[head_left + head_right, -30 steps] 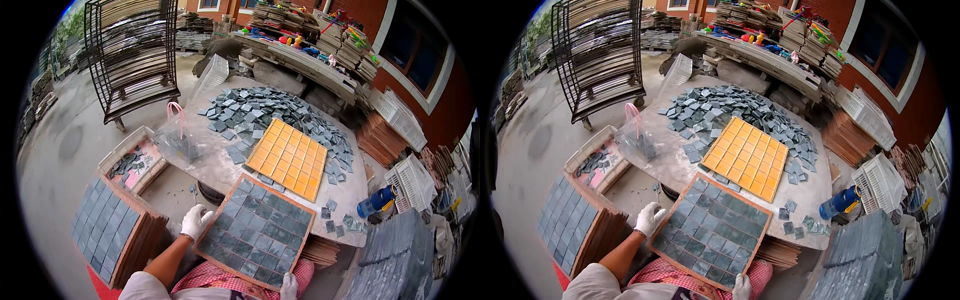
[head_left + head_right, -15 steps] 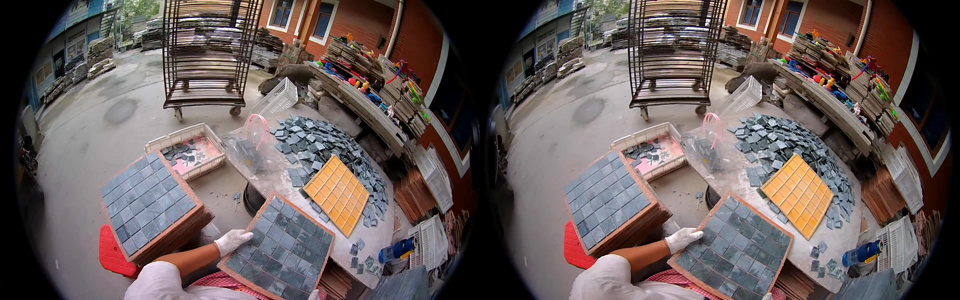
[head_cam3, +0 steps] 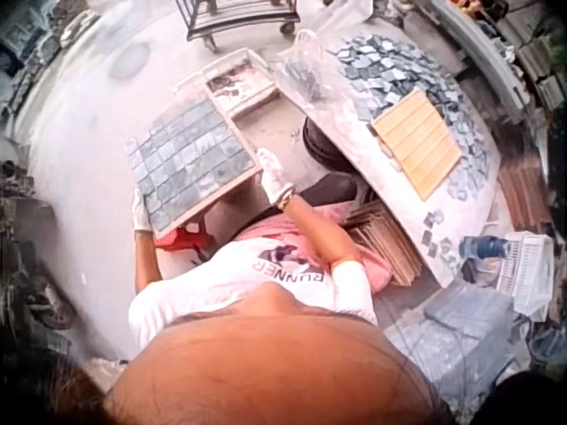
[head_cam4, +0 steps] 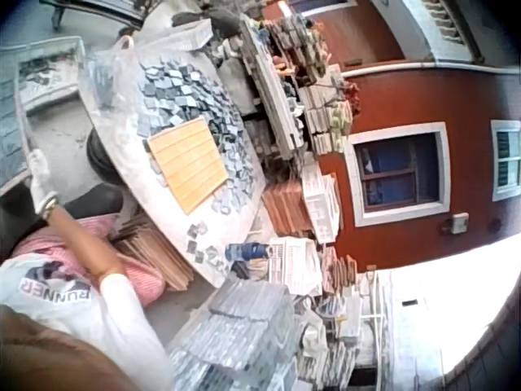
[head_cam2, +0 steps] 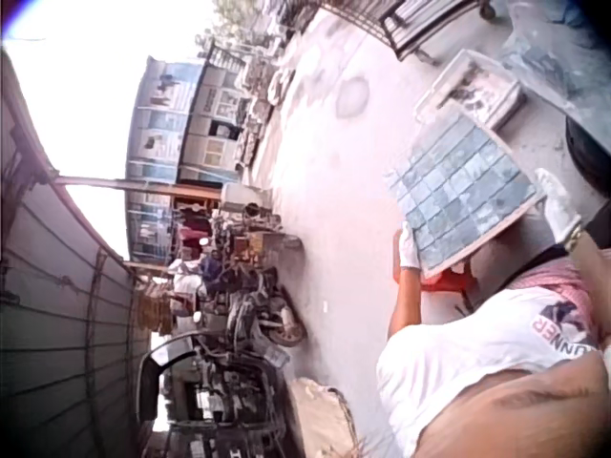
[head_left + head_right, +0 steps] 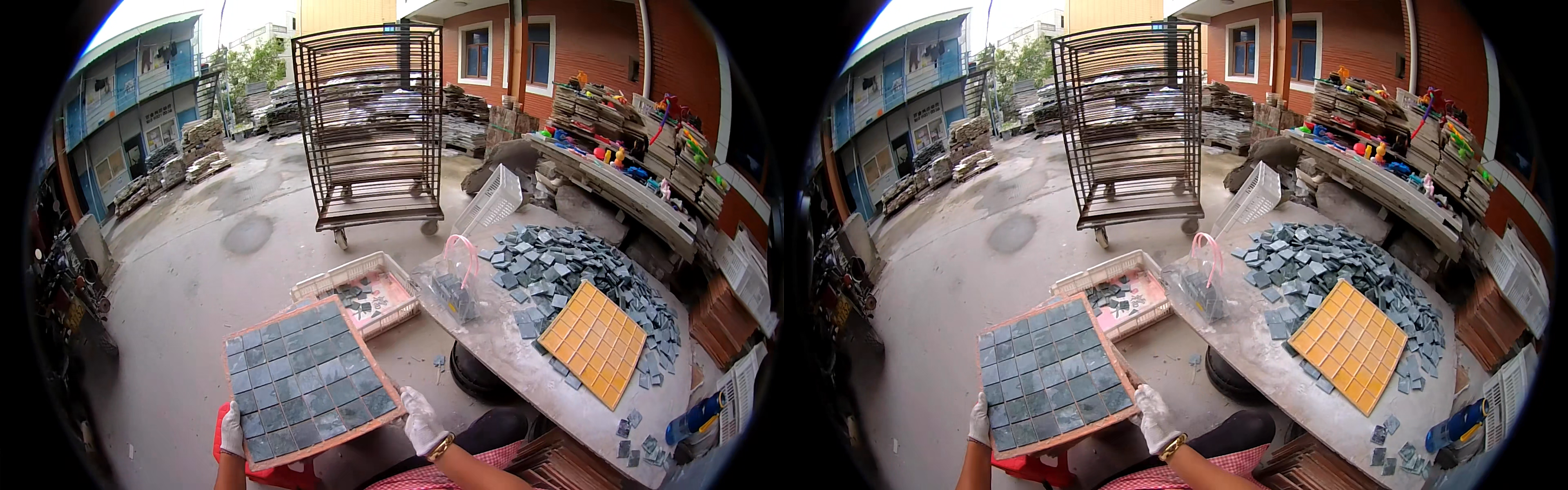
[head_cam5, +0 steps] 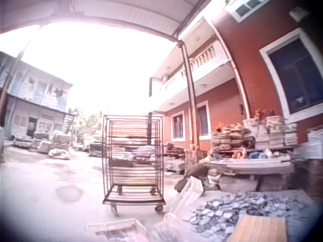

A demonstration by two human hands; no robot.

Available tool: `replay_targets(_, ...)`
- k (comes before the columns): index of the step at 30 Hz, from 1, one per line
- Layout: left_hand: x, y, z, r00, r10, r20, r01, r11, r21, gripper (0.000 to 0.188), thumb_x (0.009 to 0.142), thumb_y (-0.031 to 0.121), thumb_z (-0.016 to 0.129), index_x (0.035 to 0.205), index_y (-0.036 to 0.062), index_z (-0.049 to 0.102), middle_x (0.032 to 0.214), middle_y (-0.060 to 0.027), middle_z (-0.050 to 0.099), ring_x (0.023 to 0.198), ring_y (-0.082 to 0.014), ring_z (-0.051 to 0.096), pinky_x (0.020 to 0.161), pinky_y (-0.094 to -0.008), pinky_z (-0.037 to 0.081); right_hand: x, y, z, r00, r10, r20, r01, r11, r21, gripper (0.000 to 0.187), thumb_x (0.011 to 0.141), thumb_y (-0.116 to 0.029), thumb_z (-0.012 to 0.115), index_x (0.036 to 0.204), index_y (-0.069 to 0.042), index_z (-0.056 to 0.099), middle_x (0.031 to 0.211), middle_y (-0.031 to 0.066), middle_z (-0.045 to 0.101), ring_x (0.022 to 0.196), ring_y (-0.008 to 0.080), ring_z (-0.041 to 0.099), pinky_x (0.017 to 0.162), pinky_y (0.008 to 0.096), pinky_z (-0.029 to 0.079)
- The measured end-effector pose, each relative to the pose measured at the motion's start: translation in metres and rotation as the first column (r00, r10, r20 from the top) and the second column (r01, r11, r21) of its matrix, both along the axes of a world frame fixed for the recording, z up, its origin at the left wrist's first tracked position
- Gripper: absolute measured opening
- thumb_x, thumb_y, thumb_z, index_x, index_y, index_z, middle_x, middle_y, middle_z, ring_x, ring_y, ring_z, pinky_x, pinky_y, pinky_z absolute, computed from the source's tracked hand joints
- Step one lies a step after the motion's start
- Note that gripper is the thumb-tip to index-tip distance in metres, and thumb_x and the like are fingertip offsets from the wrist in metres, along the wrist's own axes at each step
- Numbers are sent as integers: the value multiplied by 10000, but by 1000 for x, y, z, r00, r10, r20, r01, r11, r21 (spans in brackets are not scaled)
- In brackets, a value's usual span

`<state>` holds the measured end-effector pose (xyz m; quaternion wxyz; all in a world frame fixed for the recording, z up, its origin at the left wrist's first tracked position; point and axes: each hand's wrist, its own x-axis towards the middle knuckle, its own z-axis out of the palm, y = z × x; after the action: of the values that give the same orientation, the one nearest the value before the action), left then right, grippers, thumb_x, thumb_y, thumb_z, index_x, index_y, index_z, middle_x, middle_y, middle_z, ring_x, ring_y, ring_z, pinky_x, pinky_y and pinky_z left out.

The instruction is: The person places small green tiles one by one into a yellow grid frame, filling the grid to form a complete tile sheet. The person then flips the frame to reveal the assembled tile sheet and places it on a stack of finished sheets.

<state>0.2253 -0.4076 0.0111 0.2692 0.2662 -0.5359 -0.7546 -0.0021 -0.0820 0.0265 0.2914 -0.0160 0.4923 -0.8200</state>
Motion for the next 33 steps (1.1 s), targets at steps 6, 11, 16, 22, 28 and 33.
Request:
replay_targets(6,5,-44,-13,994,101,-40,-101,995,-15,533,963,446,423,1218,-7,539,1151,-68,606,994,-179,588,882,-330,476,-17,-67,-1,974,147,173,-117,978,-174,437,940,-276,552,1302,-56,444,1145,-13,532,984,48,496,838,251,434)
replay_targets(11,-18,-30,-6,986,125,113,-119,991,-55,598,943,512,419,1186,-16,560,1126,-63,615,956,-185,594,857,-332,476,-35,-65,-18,980,152,127,-129,977,-172,422,939,-261,554,1294,-57,453,1188,-9,527,1035,61,503,885,254,423)
replay_targets(16,1,-52,-16,822,227,522,-55,944,-324,760,904,648,326,1126,-27,595,1063,-150,644,961,-232,611,820,-369,492,-40,-65,0,974,139,179,-86,957,-277,393,934,-126,536,1303,-41,429,1275,80,453,1110,191,499,928,350,456)
replay_targets(22,-16,-46,10,436,473,766,307,722,-621,840,907,645,233,733,-86,609,681,-309,559,711,-454,590,664,-495,435,-48,-69,4,993,103,56,-99,992,-79,471,929,-203,558,1347,-61,393,1307,93,442,1195,223,466,895,340,465)
replay_targets(28,-21,-50,12,347,522,779,493,605,-625,815,913,623,213,750,-50,643,806,-299,600,831,-457,595,733,-515,444,-59,-67,2,966,176,190,-145,975,-169,479,930,-262,561,1341,-75,401,1298,57,444,1207,239,428,1007,399,364)
replay_targets(33,-25,-37,32,215,607,765,620,520,-587,798,902,643,227,778,1,686,854,-268,634,845,-439,610,760,-505,466,-47,-58,24,980,123,154,-96,980,-172,514,934,-245,560,1358,-41,353,1254,86,456,1204,210,430,1024,394,363)
